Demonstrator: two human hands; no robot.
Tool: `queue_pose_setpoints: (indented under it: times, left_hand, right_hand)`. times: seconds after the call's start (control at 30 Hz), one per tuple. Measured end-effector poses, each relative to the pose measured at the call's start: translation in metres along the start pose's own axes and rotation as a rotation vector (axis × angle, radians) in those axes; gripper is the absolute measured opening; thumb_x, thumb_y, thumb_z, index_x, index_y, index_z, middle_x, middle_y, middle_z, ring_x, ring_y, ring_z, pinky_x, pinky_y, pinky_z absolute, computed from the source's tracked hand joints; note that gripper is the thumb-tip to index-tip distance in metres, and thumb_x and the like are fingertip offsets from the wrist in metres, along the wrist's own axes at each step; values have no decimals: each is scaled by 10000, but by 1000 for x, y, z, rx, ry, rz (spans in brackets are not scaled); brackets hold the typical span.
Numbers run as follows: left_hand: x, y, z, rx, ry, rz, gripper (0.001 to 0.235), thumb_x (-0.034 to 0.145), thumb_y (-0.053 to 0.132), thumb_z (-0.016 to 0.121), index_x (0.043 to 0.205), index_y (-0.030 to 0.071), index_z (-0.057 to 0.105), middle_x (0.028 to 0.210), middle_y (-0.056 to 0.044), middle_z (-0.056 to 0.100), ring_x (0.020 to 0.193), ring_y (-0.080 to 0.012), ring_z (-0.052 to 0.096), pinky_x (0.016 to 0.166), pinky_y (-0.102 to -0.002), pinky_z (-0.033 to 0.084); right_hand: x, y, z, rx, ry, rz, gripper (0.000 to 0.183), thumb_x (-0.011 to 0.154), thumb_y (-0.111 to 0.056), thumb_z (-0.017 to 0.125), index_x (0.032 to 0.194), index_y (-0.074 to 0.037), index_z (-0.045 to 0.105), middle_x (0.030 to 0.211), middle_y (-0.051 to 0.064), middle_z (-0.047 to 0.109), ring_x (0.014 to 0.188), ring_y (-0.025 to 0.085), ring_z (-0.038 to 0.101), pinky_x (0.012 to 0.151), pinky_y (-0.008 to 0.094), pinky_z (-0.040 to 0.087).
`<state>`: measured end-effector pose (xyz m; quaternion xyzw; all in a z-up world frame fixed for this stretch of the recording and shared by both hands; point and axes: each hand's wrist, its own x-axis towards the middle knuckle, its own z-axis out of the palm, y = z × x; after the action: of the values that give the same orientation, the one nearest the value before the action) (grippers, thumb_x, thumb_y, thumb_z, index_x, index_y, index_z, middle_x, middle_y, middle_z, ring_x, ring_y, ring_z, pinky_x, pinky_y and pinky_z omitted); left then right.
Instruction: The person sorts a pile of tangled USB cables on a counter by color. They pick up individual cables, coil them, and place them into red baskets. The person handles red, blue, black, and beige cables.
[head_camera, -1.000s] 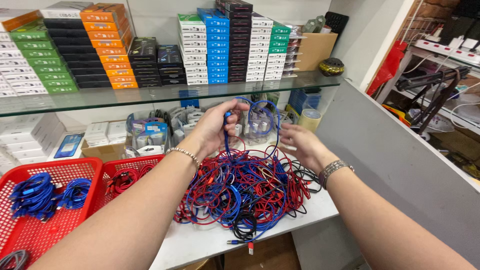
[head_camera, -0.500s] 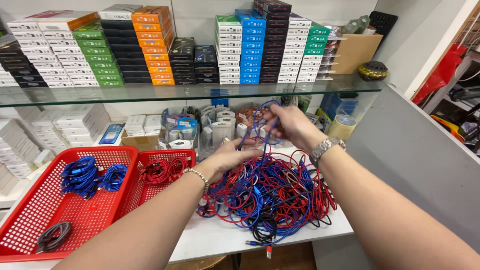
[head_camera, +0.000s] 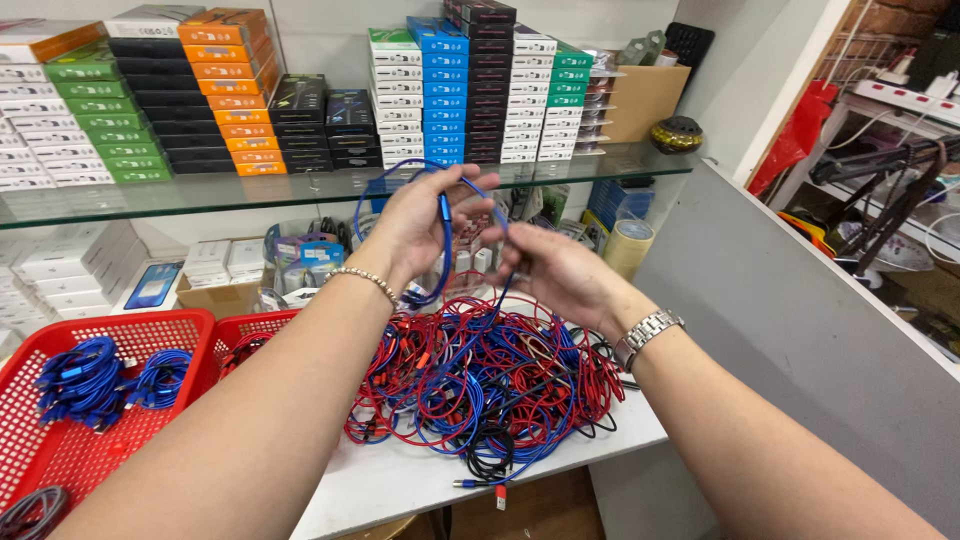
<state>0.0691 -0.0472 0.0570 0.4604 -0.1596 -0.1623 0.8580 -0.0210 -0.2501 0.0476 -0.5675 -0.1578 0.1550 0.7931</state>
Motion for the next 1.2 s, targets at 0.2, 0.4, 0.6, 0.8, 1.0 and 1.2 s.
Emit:
queue_pose_setpoints:
  times: [0.2, 0.4, 0.6, 0.8, 1.0, 1.2]
  left_hand:
    - [-19, -36, 3, 133, 145, -187, 457, 952, 410, 532, 1342, 180, 592, 1132, -93, 792, 459, -43, 348, 414, -215, 263]
    - [-40, -152, -23, 924, -149, -223, 332, 848, 197, 769, 1175, 144, 778, 974, -12, 798, 606, -70, 601, 525, -265, 499]
    - [-32, -188, -105, 1234, 8, -427, 320, 942, 115, 575, 1147, 160, 815, 845, -119, 780, 603, -138, 661, 594, -275, 493]
    - [8, -168, -65, 167, 125, -563, 310, 996, 318, 523, 1128, 84, 676, 857, -45, 723, 522, -73, 438, 420, -214, 276]
    - [-4, -110, -7, 394, -66, -512, 305, 1002, 254, 502, 1158, 72, 690, 682, -23, 585, 445, -84, 343, 416, -266, 224]
    - [-28, -62, 41, 871, -362, -646, 332, 1038, 241, 516, 1126, 35, 761, 583, 14, 542, 424, -66, 346, 431, -251, 256]
  right_hand:
    - [-24, -35, -28, 290, 109, -228, 316, 1063, -257, 584, 1301, -50, 588, 818, -36, 487, 784, 94, 482, 891, 297, 463]
    - [-34, -34, -38, 321, 229, -233, 318, 1027, -261, 598, 1277, -65, 577, 759, -49, 456, 725, 78, 448, 801, 260, 474]
    - [-67, -77, -63, 58, 253, -208, 308, 1073, -272, 554, 1307, -78, 600, 727, -83, 381, 612, 30, 304, 487, 178, 268]
    - [-96, -47, -48, -147, 176, 59, 327, 1060, -250, 498, 1330, -93, 593, 752, -72, 463, 644, 28, 394, 522, 173, 348]
    - [-154, 3, -59, -462, 273, 805, 332, 1005, -325, 539, 1229, -84, 581, 973, 95, 717, 940, 204, 707, 806, 422, 613]
    - [-119, 26, -56, -905, 417, 195, 445, 873, -297, 734, 1256, -101, 620, 1134, 68, 699, 1059, 143, 632, 946, 344, 533]
